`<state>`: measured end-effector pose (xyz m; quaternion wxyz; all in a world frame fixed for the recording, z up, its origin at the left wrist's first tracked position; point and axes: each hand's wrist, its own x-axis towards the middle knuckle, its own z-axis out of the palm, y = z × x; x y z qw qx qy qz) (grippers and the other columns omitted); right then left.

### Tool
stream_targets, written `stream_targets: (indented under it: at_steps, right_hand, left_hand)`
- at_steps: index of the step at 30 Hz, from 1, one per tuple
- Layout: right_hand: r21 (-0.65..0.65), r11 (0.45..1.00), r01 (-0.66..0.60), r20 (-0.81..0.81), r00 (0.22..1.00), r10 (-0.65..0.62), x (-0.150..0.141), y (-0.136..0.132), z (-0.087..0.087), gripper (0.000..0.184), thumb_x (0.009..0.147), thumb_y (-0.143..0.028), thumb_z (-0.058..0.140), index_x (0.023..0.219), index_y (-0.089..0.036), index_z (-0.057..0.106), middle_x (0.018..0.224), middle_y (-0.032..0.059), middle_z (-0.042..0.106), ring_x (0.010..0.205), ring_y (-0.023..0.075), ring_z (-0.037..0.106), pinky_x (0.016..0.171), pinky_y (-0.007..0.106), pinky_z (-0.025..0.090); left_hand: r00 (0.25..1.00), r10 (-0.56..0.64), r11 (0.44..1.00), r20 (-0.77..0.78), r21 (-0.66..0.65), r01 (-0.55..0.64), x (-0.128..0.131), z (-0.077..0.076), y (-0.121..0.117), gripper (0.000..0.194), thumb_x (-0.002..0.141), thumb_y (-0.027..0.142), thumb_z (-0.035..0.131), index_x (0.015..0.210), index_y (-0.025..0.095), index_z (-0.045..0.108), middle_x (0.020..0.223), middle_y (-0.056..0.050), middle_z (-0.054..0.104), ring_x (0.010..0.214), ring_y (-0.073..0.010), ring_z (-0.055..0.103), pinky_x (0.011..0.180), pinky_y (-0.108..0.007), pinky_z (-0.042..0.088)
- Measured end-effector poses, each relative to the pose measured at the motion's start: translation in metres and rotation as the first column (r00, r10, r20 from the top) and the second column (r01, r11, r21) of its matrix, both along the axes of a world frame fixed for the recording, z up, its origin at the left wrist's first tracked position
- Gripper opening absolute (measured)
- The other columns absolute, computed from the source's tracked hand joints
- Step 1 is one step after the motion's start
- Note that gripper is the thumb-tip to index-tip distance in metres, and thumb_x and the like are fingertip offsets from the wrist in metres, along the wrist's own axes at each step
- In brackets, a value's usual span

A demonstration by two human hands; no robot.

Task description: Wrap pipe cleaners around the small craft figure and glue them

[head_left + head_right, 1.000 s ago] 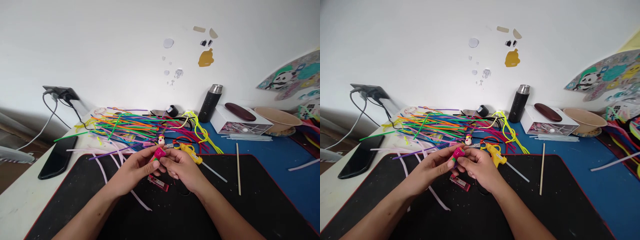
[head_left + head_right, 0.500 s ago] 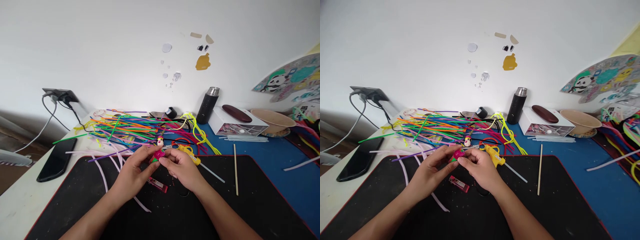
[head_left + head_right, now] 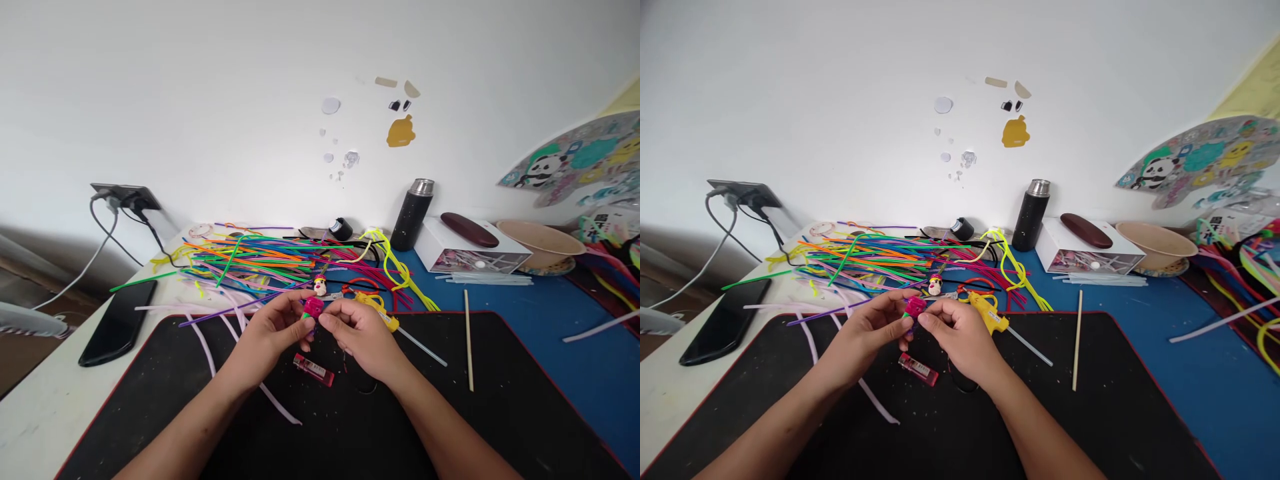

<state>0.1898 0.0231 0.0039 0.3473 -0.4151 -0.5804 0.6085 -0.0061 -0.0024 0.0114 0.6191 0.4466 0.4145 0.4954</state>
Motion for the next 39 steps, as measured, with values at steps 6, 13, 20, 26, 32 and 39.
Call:
stream_targets:
  at_steps: [6,13,20,26,32,39]
  right_hand:
    - [0.037,0.999,0.024,0.001,1.000,-0.024,0.001,-0.001,0.004,0.042,0.090,-0.060,0.075,0.083,-0.020,0.065,0.061,-0.0078,0.043,0.049,0.0093,0.037,0.045,0.024,0.026]
    - [0.031,0.999,0.029,-0.018,0.999,-0.029,0.000,0.000,0.003,0.042,0.089,-0.060,0.075,0.083,-0.020,0.065,0.059,-0.0089,0.041,0.047,0.0085,0.035,0.044,0.024,0.024]
    - [0.005,1.000,0.020,-0.034,0.999,-0.020,0.000,0.001,0.001,0.040,0.089,-0.058,0.076,0.083,-0.020,0.065,0.060,-0.0074,0.049,0.046,0.0085,0.039,0.044,0.024,0.026]
    - [-0.014,0.999,0.032,-0.042,0.999,-0.032,0.001,0.003,0.000,0.042,0.087,-0.059,0.077,0.082,-0.021,0.064,0.064,-0.0045,0.059,0.046,0.0082,0.041,0.044,0.024,0.028]
    - [-0.012,1.000,0.017,-0.038,0.999,-0.018,0.000,0.003,-0.001,0.043,0.088,-0.060,0.076,0.078,-0.021,0.062,0.066,-0.0032,0.061,0.047,0.0079,0.041,0.044,0.024,0.026]
    - [-0.083,0.996,-0.012,-0.081,0.997,0.005,-0.002,0.002,0.000,0.050,0.084,-0.066,0.079,0.078,-0.020,0.061,0.065,-0.0038,0.061,0.045,0.0069,0.040,0.043,0.024,0.024]
  left_hand:
    - [0.990,0.038,0.996,0.137,-0.079,-0.027,0.002,-0.001,0.001,0.044,0.076,0.030,0.095,0.116,0.020,0.080,0.079,-0.001,0.069,0.068,-0.0156,0.067,0.058,-0.025,0.057]
    - [0.970,0.040,0.992,0.242,-0.128,-0.009,0.003,-0.003,0.001,0.047,0.073,0.027,0.098,0.116,0.019,0.081,0.080,-0.001,0.071,0.067,-0.0140,0.069,0.058,-0.022,0.058]
    - [0.959,0.026,0.989,0.282,-0.148,0.017,0.002,-0.008,0.003,0.043,0.073,0.024,0.098,0.114,0.021,0.083,0.088,-0.004,0.078,0.070,-0.0162,0.076,0.063,-0.022,0.061]
    - [0.962,0.000,0.988,0.272,-0.149,0.042,0.001,-0.011,0.004,0.044,0.073,0.026,0.099,0.114,0.024,0.084,0.095,-0.005,0.081,0.079,-0.0199,0.081,0.071,-0.023,0.065]
    - [0.961,0.052,0.987,0.271,-0.158,-0.009,0.002,-0.011,0.003,0.040,0.071,0.024,0.100,0.108,0.025,0.086,0.113,-0.005,0.077,0.085,-0.0173,0.078,0.074,-0.025,0.068]
    - [0.943,-0.013,0.980,0.333,-0.185,0.078,0.001,-0.006,0.002,0.042,0.071,0.025,0.100,0.111,0.024,0.086,0.096,-0.003,0.079,0.076,-0.0181,0.080,0.067,-0.021,0.066]
